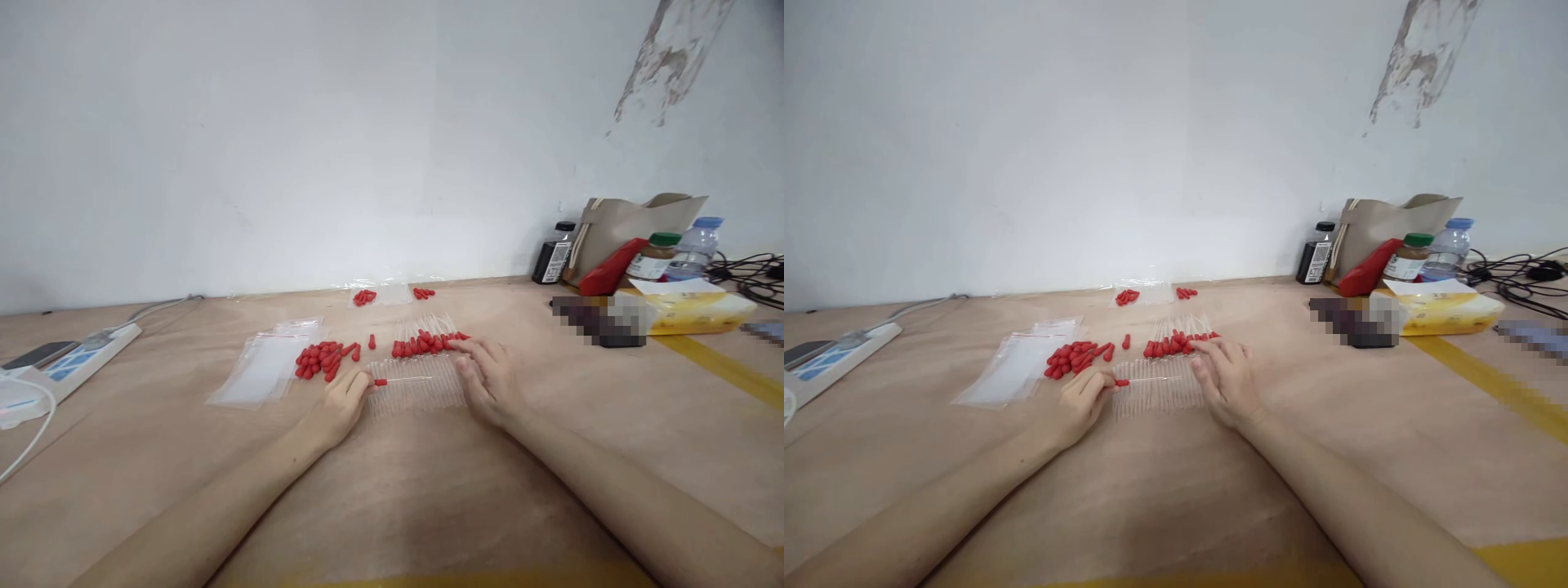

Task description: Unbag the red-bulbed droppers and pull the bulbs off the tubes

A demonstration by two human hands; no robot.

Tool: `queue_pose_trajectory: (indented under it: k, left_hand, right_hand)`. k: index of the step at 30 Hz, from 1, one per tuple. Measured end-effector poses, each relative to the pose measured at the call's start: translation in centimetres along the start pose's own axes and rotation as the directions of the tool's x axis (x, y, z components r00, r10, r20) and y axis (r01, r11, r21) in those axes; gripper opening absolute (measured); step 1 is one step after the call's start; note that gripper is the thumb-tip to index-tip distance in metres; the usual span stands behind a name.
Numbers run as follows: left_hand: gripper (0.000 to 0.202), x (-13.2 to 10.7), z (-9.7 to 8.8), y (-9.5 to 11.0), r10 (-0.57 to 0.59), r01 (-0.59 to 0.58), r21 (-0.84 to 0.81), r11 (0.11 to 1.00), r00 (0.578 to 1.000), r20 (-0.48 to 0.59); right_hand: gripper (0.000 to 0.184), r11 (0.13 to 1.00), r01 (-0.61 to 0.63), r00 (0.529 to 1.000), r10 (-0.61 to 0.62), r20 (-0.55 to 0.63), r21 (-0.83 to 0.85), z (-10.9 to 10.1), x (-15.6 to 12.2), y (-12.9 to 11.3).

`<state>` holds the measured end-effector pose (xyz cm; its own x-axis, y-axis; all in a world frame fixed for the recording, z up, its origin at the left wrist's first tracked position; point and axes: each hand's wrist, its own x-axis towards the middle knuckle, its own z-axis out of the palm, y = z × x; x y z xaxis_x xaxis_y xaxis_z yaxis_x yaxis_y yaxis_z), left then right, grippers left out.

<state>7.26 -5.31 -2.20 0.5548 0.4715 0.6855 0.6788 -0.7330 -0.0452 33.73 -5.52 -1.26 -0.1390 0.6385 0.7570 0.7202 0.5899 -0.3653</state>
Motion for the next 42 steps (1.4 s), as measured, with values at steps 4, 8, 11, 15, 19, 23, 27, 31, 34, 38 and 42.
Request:
queue_pose_trajectory:
  k: [4, 8, 11, 15, 19, 23, 27, 31, 34, 38, 42]
  left_hand:
    - [0.006, 0.5, 0.0, 0.9, 0.057, -0.059, -0.076, 0.995, 0.998, -0.031]
    - [0.006, 0.4, -0.3, 1.6, 0.109, -0.114, -0.110, 0.987, 0.993, -0.049]
    - [0.007, 0.3, -0.4, 1.9, 0.136, -0.143, -0.123, 0.982, 0.988, -0.068]
    - [0.014, 0.4, -0.4, 2.1, 0.133, -0.140, -0.134, 0.981, 0.989, -0.058]
    - [0.024, 0.6, -0.5, 2.2, 0.122, -0.117, -0.142, 0.983, 0.992, 0.026]
    - [0.016, 0.8, -0.5, 2.0, 0.176, -0.173, -0.092, 0.981, 0.984, 0.025]
    - [0.011, 0.9, -0.6, 1.9, 0.184, -0.182, -0.069, 0.981, 0.983, 0.011]
    - [0.016, 1.1, -0.8, 1.9, 0.247, -0.248, 0.020, 0.969, 0.969, 0.021]
    - [0.020, 1.2, -1.0, 2.1, 0.272, -0.275, 0.082, 0.958, 0.961, 0.043]
    - [0.023, 1.3, -1.4, 2.2, 0.284, -0.289, 0.094, 0.953, 0.957, 0.056]
    - [0.020, 1.5, -1.8, 2.3, 0.323, -0.326, 0.066, 0.943, 0.945, 0.060]
  right_hand:
    - [0.025, 0.944, 0.313, 0.947, -0.302, 0.111, -0.101, -0.2, -0.2, -1.6]
    - [0.018, 0.875, 0.472, 0.876, -0.451, 0.171, -0.112, 0.5, -0.4, -2.1]
    - [0.018, 0.866, 0.487, 0.867, -0.465, 0.179, -0.115, 0.9, -0.5, -2.4]
    - [0.018, 0.861, 0.491, 0.862, -0.459, 0.214, -0.131, 1.1, -0.6, -2.8]
    - [0.017, 0.859, 0.499, 0.854, -0.465, 0.232, -0.116, 1.2, -0.7, -2.9]
    - [0.017, 0.843, 0.530, 0.837, -0.504, 0.213, -0.091, 1.4, -0.8, -2.9]
    - [0.017, 0.828, 0.551, 0.825, -0.522, 0.217, -0.104, 1.4, -0.8, -3.0]
    - [0.016, 0.824, 0.560, 0.818, -0.532, 0.219, -0.089, 1.1, -0.7, -3.0]
    - [0.015, 0.819, 0.567, 0.813, -0.537, 0.224, -0.093, 0.9, -0.8, -3.0]
    - [0.015, 0.811, 0.576, 0.808, -0.545, 0.225, -0.102, 0.7, -0.8, -2.9]
    - [0.014, 0.811, 0.578, 0.806, -0.551, 0.217, -0.087, 0.5, -0.8, -3.0]
